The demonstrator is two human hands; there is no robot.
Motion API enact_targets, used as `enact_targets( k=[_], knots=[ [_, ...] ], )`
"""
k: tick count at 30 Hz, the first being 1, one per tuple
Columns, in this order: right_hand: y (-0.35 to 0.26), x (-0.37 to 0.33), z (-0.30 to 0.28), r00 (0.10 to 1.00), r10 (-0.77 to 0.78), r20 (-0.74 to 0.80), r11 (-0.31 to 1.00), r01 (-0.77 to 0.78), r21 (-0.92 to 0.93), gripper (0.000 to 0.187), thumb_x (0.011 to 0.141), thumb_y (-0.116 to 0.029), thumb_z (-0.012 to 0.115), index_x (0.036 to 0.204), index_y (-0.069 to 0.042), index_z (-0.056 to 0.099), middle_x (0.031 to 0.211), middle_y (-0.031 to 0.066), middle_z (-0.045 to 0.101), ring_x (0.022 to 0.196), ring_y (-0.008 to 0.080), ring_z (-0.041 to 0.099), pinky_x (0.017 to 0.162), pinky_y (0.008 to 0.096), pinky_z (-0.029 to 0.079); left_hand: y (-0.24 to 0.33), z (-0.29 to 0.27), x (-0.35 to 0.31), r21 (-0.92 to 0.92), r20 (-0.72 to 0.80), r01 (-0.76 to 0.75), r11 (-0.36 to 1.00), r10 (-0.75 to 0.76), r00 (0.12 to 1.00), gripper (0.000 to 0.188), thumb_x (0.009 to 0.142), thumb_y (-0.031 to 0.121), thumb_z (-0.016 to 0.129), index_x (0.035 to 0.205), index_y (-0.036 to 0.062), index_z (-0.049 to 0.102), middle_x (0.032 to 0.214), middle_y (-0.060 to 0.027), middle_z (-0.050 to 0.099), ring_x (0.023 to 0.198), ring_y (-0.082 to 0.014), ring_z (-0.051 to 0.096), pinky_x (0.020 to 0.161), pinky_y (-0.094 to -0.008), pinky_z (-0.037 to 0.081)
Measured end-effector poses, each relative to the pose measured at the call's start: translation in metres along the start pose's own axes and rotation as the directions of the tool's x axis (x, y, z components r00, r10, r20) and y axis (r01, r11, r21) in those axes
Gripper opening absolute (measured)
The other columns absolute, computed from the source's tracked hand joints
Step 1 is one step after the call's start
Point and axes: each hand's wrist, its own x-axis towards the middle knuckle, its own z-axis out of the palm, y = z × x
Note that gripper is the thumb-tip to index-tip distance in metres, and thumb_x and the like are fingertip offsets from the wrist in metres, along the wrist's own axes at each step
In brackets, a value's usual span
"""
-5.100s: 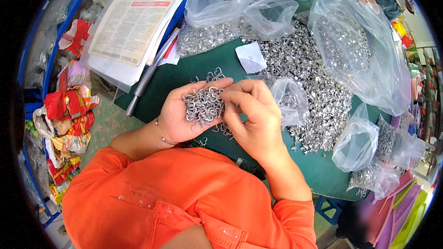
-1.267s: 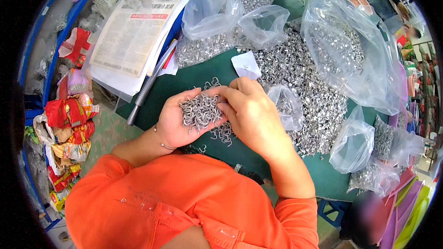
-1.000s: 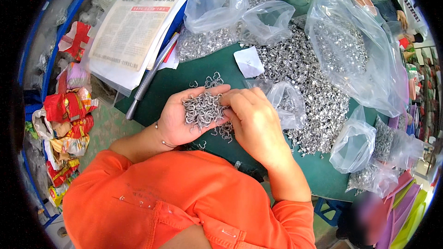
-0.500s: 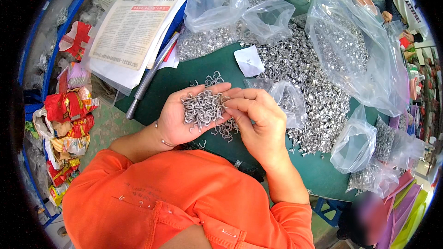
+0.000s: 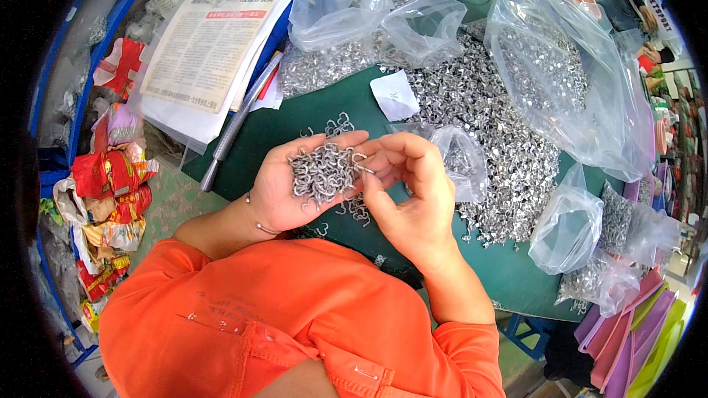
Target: The person sits at a green workbench and manually assembles small silver metal hooks. They pick up individual hooks from a pile and link them together by hand, gradually forming a chain. The workspace contains several plastic bags filled with loose hooks and a newspaper.
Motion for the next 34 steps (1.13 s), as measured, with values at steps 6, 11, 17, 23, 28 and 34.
enact_targets(
  k=[6, 11, 17, 23, 28, 34],
  knots=[
    [0.002, -0.003, 0.000, 0.993, -0.106, -0.051, 0.994, 0.107, 0.005, 0.032, 0.076, 0.013, 0.062, 0.104, 0.004, 0.051, 0.098, 0.0121, 0.063, 0.083, 0.0139, 0.062, 0.071, 0.0240, 0.052, -0.001, 0.002, 0.001, 0.035, -0.015, -0.002, 0.999, 0.003, 1.000, 0.043, 0.096, 0.022, 0.034, 0.130, -0.0044, 0.039, 0.136, -0.0204, 0.042, 0.126, -0.0309, 0.043, 0.103, -0.0428, 0.038],
    [-0.004, -0.004, -0.023, 0.956, -0.285, -0.063, 0.909, 0.249, -0.335, 0.018, 0.071, 0.011, 0.068, 0.085, 0.003, 0.063, 0.088, 0.0109, 0.064, 0.079, 0.0175, 0.062, 0.067, 0.0249, 0.049, -0.002, 0.005, 0.000, 0.077, -0.066, -0.020, 0.997, 0.025, 0.998, 0.049, 0.095, 0.026, 0.036, 0.134, -0.0038, 0.036, 0.141, -0.0218, 0.036, 0.130, -0.0342, 0.037, 0.106, -0.0459, 0.034],
    [-0.001, -0.003, -0.056, 0.946, -0.221, -0.238, 0.772, 0.021, -0.635, 0.014, 0.075, 0.007, 0.067, 0.088, 0.001, 0.065, 0.085, 0.0103, 0.062, 0.073, 0.0196, 0.059, 0.063, 0.0266, 0.047, -0.004, 0.008, 0.001, 0.081, -0.070, 0.009, 0.997, -0.004, 0.998, 0.051, 0.095, 0.026, 0.036, 0.136, -0.0048, 0.034, 0.144, -0.0234, 0.031, 0.133, -0.0368, 0.032, 0.107, -0.0480, 0.032],
    [-0.004, -0.004, -0.020, 0.980, -0.187, 0.071, 0.795, 0.193, -0.575, 0.024, 0.069, 0.005, 0.067, 0.091, -0.005, 0.065, 0.088, 0.0086, 0.059, 0.079, 0.0263, 0.056, 0.068, 0.0345, 0.045, -0.006, 0.001, 0.002, 0.062, 0.001, 0.062, 0.996, -0.062, 0.998, 0.052, 0.096, 0.027, 0.033, 0.137, -0.0041, 0.032, 0.135, -0.0209, 0.042, 0.124, -0.0332, 0.045, 0.105, -0.0481, 0.036],
    [-0.003, 0.001, -0.016, 0.954, -0.167, 0.248, 0.703, 0.292, -0.649, 0.027, 0.069, -0.002, 0.069, 0.094, -0.007, 0.065, 0.092, 0.0049, 0.058, 0.082, 0.0247, 0.053, 0.068, 0.0358, 0.039, -0.005, -0.001, -0.001, 0.079, -0.055, 0.051, 0.996, -0.046, 0.997, 0.051, 0.096, 0.027, 0.032, 0.137, -0.0040, 0.033, 0.127, -0.0186, 0.050, 0.114, -0.0304, 0.053, 0.103, -0.0482, 0.039],
    [-0.004, 0.002, -0.016, 0.939, -0.177, 0.294, 0.679, 0.333, -0.654, 0.037, 0.067, -0.001, 0.068, 0.103, -0.011, 0.064, 0.095, 0.0037, 0.059, 0.085, 0.0234, 0.053, 0.071, 0.0368, 0.038, -0.007, -0.007, 0.002, 0.130, -0.014, 0.036, 0.991, -0.035, 0.999, 0.052, 0.097, 0.028, 0.032, 0.137, -0.0044, 0.032, 0.129, -0.0186, 0.048, 0.116, -0.0312, 0.052, 0.102, -0.0478, 0.039]
  ],
)
